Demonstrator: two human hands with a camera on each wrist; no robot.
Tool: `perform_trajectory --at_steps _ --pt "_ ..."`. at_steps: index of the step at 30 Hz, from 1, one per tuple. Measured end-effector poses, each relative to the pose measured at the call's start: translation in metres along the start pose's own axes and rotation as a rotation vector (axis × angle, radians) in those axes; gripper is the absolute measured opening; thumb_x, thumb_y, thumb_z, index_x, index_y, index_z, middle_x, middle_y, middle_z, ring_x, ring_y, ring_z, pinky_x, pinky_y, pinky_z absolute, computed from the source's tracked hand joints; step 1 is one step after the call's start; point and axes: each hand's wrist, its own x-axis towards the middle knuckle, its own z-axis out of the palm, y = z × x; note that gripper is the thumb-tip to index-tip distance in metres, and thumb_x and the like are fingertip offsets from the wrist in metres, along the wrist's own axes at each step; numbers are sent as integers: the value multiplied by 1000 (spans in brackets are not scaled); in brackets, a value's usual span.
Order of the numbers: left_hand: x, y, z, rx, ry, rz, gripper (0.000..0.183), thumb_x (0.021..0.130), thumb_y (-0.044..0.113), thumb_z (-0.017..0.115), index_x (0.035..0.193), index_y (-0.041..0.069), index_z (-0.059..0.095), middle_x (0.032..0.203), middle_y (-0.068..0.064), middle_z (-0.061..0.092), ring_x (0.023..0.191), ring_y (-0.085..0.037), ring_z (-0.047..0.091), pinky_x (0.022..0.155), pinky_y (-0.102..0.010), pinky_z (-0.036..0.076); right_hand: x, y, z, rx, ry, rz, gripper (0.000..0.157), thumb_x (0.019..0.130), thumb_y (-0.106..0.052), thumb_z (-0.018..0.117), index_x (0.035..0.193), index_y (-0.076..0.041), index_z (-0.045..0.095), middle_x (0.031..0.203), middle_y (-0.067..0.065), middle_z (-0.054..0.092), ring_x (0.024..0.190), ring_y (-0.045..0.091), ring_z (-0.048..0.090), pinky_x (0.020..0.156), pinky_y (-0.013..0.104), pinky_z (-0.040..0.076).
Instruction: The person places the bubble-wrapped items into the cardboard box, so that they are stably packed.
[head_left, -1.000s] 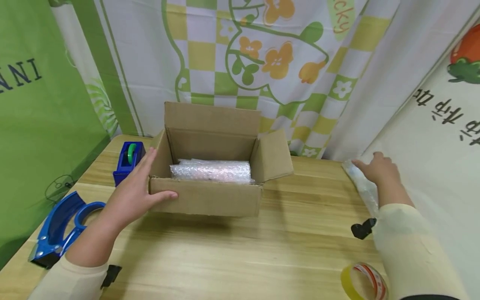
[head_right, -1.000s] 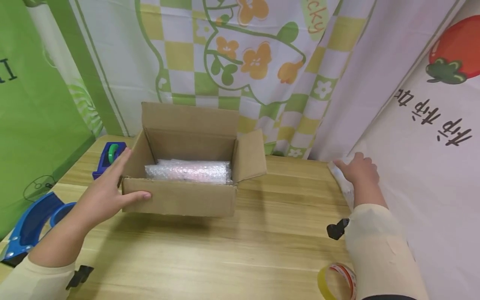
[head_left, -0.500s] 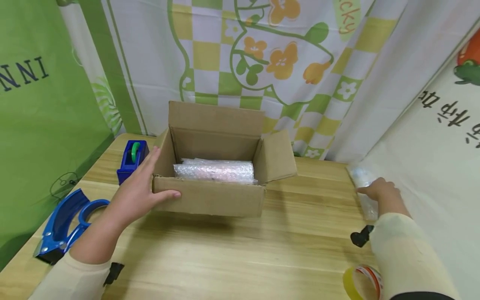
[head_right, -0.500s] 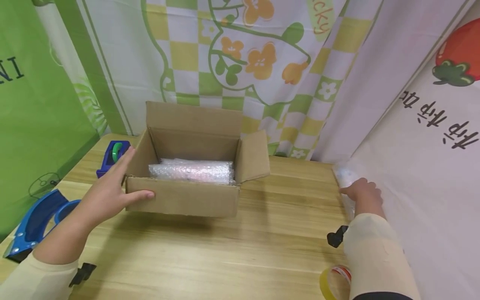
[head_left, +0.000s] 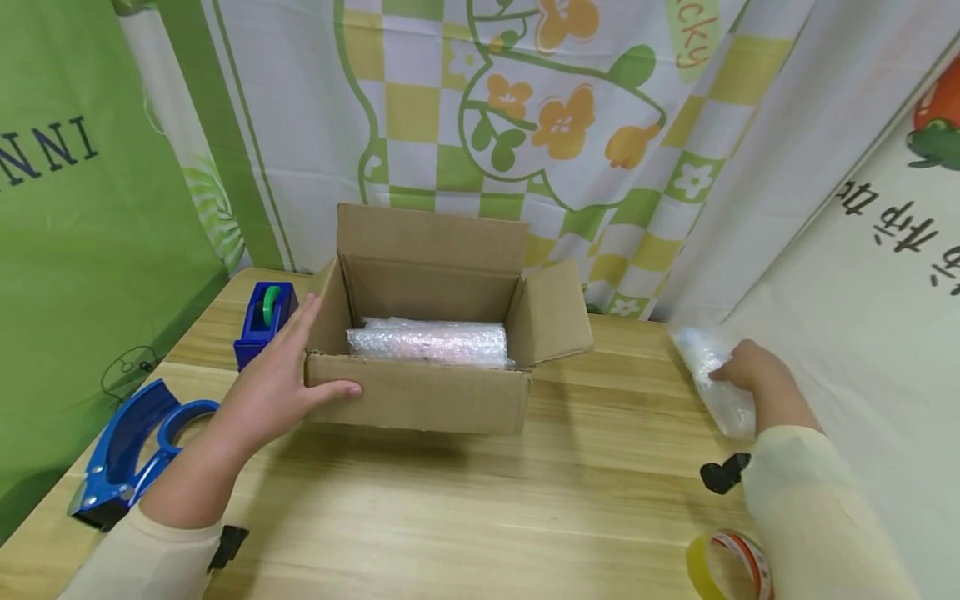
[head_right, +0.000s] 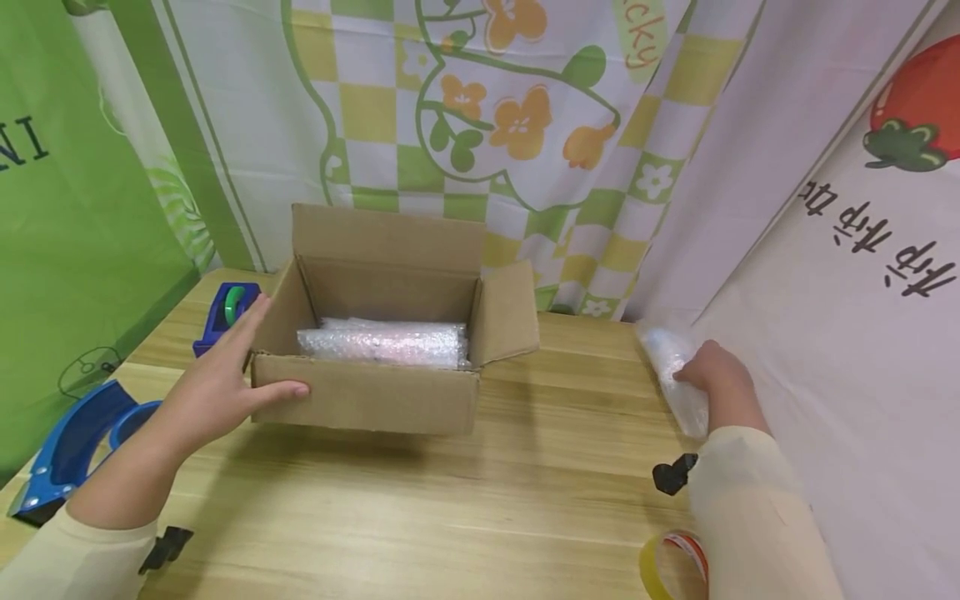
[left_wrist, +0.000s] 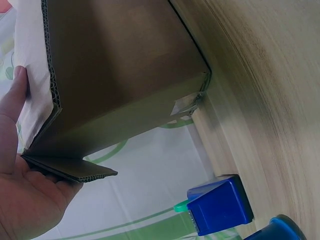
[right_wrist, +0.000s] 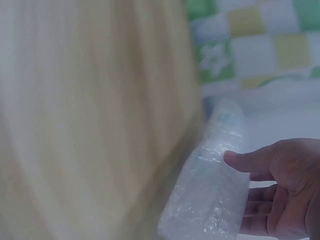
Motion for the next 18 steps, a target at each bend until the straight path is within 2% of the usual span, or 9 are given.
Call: perform_trajectory --at_steps 5,11,18 --pt "0 0 0 1 1 -1 123 75 71 68 159 23 -6 166 -4 -4 147 -47 16 106 -71 28 -14 -40 -27 58 20 -88 82 93 -40 64 140 17 27 134 45 36 115 61 45 95 69 39" --pt "0 -1 0 -5 7 0 123 74 71 69 159 24 -7 166 -2 -5 147 -46 15 106 -71 27 -39 -93 -57 59 145 -189 79 95 -41 61 143 11 27 138 40 39 122 59 40 100 70 33" --pt "0 -1 1 -9 6 1 123 74 71 69 159 23 -6 166 -2 -5 147 -46 15 106 -71 27 -69 -141 -77 94 247 -272 80 95 -47 59 149 3 28 143 34 39 126 53 40 98 69 34"
